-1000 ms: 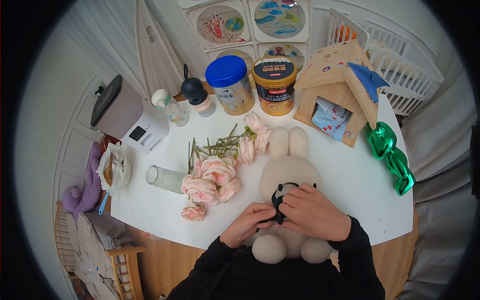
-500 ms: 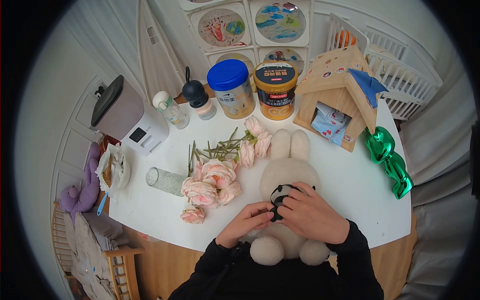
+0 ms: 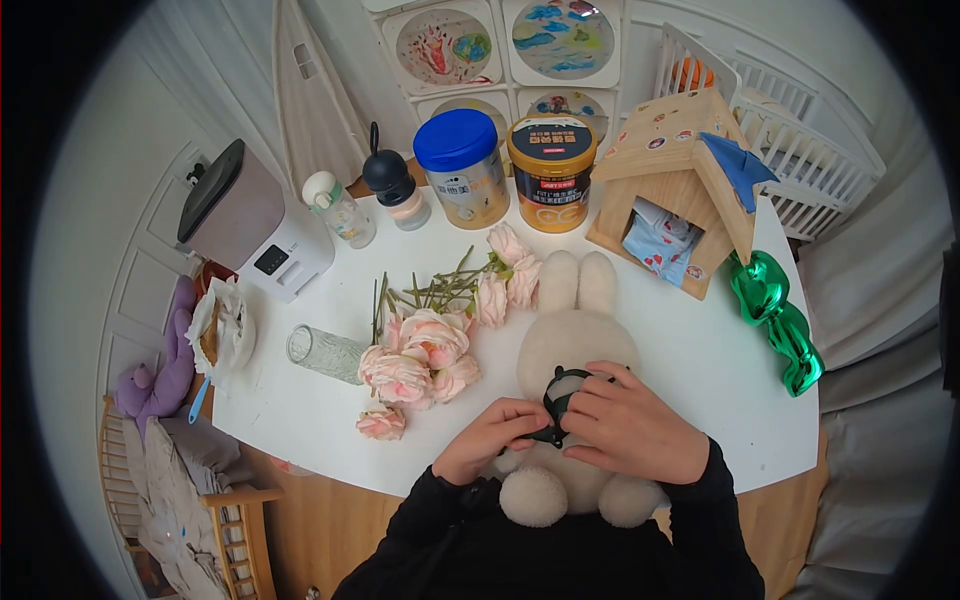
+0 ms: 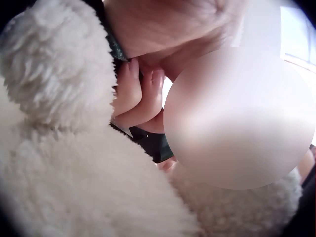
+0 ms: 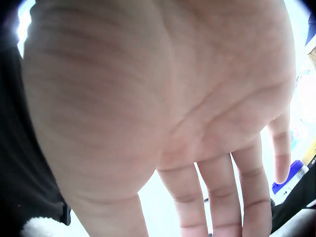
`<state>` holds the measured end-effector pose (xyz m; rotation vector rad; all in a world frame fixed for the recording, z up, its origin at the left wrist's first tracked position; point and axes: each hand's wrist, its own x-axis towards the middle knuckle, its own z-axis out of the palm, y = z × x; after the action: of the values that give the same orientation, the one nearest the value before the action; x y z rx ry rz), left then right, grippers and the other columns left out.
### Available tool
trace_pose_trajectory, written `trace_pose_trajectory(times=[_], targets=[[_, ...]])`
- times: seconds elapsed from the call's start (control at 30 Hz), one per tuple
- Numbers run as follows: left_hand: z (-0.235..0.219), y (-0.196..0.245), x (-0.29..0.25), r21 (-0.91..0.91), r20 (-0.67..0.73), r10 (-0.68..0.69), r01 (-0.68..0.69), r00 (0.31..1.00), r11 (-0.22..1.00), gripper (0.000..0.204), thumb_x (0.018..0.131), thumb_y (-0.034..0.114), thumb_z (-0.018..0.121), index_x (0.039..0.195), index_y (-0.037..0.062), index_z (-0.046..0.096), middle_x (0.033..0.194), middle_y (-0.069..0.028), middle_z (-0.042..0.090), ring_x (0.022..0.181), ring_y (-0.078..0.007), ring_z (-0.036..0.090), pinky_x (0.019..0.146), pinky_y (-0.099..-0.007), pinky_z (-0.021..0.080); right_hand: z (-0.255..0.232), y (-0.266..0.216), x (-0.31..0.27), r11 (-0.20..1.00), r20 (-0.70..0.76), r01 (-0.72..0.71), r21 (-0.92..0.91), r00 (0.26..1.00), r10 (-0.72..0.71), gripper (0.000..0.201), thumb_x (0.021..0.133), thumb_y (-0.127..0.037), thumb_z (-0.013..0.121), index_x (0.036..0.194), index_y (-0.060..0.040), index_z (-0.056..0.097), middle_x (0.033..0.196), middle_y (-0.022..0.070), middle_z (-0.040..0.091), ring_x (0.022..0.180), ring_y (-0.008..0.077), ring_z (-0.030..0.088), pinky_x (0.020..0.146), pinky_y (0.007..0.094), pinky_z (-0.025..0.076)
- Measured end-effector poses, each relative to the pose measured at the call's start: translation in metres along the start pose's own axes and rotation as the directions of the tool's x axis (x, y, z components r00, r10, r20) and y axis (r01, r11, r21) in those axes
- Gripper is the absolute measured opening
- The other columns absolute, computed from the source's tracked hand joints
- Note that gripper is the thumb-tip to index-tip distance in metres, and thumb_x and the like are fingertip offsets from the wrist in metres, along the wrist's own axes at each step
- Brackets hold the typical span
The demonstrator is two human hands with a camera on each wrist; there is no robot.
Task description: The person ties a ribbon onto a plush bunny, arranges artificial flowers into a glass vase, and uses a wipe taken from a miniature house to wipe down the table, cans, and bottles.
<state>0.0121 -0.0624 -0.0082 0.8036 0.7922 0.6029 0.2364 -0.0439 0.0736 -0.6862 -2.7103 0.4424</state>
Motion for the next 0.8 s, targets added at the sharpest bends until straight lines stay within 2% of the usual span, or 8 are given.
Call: trace_pose_trajectory(times=[0.17, 0.3, 0.4, 0.5, 0.57, 0.7, 0.77, 0.8], targets=[[-0.007, -0.008, 0.004, -0.258, 0.052, 0.002, 0.011, 0.999, 0.966, 0.018, 0.095, 0.018, 0.055, 0.096, 0.0014, 0.062, 0.065, 0.0068, 0.043, 0.054, -0.0028, 0.032, 0.049, -0.0209, 0.022, 0.006, -0.004, 0.008, 1.000, -0.012, 0.018, -0.017, 1.000, -0.018, 0.023, 0.078, -0.021, 0.070, 0.089, -0.0071, 0.056, 0.083, 0.0037, 0.051, 0.089, 0.0202, 0.053, 0.101, 0.0393, 0.036], [-0.005, -0.008, 0.005, -0.262, 0.030, 0.012, -0.004, 0.999, 0.965, 0.017, 0.095, 0.017, 0.055, 0.096, 0.0013, 0.062, 0.065, 0.0069, 0.043, 0.054, -0.0031, 0.032, 0.050, -0.0205, 0.022, 0.013, -0.002, 0.010, 0.998, -0.081, -0.006, -0.066, 0.997, 0.001, 0.022, 0.076, -0.019, 0.072, 0.084, -0.0058, 0.057, 0.080, 0.0041, 0.051, 0.085, 0.0213, 0.053, 0.100, 0.0403, 0.037], [-0.005, -0.006, 0.006, -0.214, 0.100, 0.049, -0.026, 0.994, 0.976, 0.016, 0.094, 0.016, 0.057, 0.097, 0.0015, 0.062, 0.065, 0.0069, 0.043, 0.054, -0.0027, 0.033, 0.050, -0.0203, 0.022, 0.016, 0.001, 0.008, 0.993, -0.063, 0.001, -0.115, 0.998, -0.009, 0.018, 0.076, -0.018, 0.070, 0.082, -0.0052, 0.058, 0.078, 0.0043, 0.052, 0.084, 0.0210, 0.054, 0.100, 0.0393, 0.038], [0.001, -0.005, 0.007, 0.036, 0.104, 0.056, -0.060, 0.993, 0.998, 0.013, 0.093, 0.013, 0.058, 0.098, 0.0023, 0.062, 0.065, 0.0071, 0.044, 0.055, -0.0015, 0.033, 0.050, -0.0199, 0.023, 0.013, 0.001, 0.006, 0.999, 0.052, 0.011, -0.046, 0.999, -0.009, 0.021, 0.074, -0.017, 0.067, 0.089, -0.0046, 0.061, 0.076, 0.0049, 0.053, 0.083, 0.0203, 0.052, 0.096, 0.0369, 0.037], [0.002, -0.013, 0.013, 0.221, 0.123, 0.250, -0.272, 0.960, 0.937, 0.011, 0.092, 0.012, 0.058, 0.098, 0.0031, 0.062, 0.065, 0.0083, 0.044, 0.056, 0.0002, 0.032, 0.050, -0.0196, 0.023, 0.013, 0.002, 0.005, 1.000, 0.074, 0.015, -0.025, 0.997, -0.013, 0.020, 0.074, -0.018, 0.067, 0.088, -0.0048, 0.060, 0.076, 0.0053, 0.054, 0.084, 0.0205, 0.052, 0.097, 0.0369, 0.036], [0.000, -0.012, 0.011, 0.211, 0.108, 0.255, -0.273, 0.961, 0.939, 0.011, 0.092, 0.012, 0.057, 0.097, 0.0026, 0.062, 0.065, 0.0092, 0.043, 0.055, 0.0004, 0.031, 0.049, -0.0192, 0.022, 0.013, 0.000, 0.007, 0.999, -0.013, 0.037, 0.022, 0.999, -0.036, 0.021, 0.074, -0.019, 0.068, 0.084, -0.0061, 0.055, 0.081, 0.0059, 0.054, 0.086, 0.0208, 0.053, 0.097, 0.0363, 0.036], [-0.001, -0.008, 0.008, -0.169, -0.007, 0.034, -0.035, 0.999, 0.985, 0.013, 0.093, 0.014, 0.056, 0.097, 0.0022, 0.061, 0.065, 0.0095, 0.042, 0.054, 0.0001, 0.030, 0.049, -0.0191, 0.021, 0.013, -0.003, 0.012, 0.999, -0.050, 0.029, 0.020, 0.998, -0.028, 0.019, 0.075, -0.017, 0.066, 0.085, -0.0061, 0.054, 0.083, 0.0057, 0.053, 0.086, 0.0207, 0.053, 0.097, 0.0360, 0.036], [-0.002, -0.009, 0.008, -0.169, -0.008, 0.035, -0.036, 0.999, 0.985, 0.013, 0.093, 0.014, 0.056, 0.097, 0.0022, 0.061, 0.065, 0.0095, 0.042, 0.054, 0.0001, 0.030, 0.049, -0.0191, 0.021, 0.013, -0.003, 0.013, 1.000, -0.090, 0.020, 0.018, 0.996, -0.019, 0.018, 0.076, -0.015, 0.065, 0.085, -0.0061, 0.053, 0.085, 0.0056, 0.053, 0.086, 0.0207, 0.053, 0.097, 0.0357, 0.036]])
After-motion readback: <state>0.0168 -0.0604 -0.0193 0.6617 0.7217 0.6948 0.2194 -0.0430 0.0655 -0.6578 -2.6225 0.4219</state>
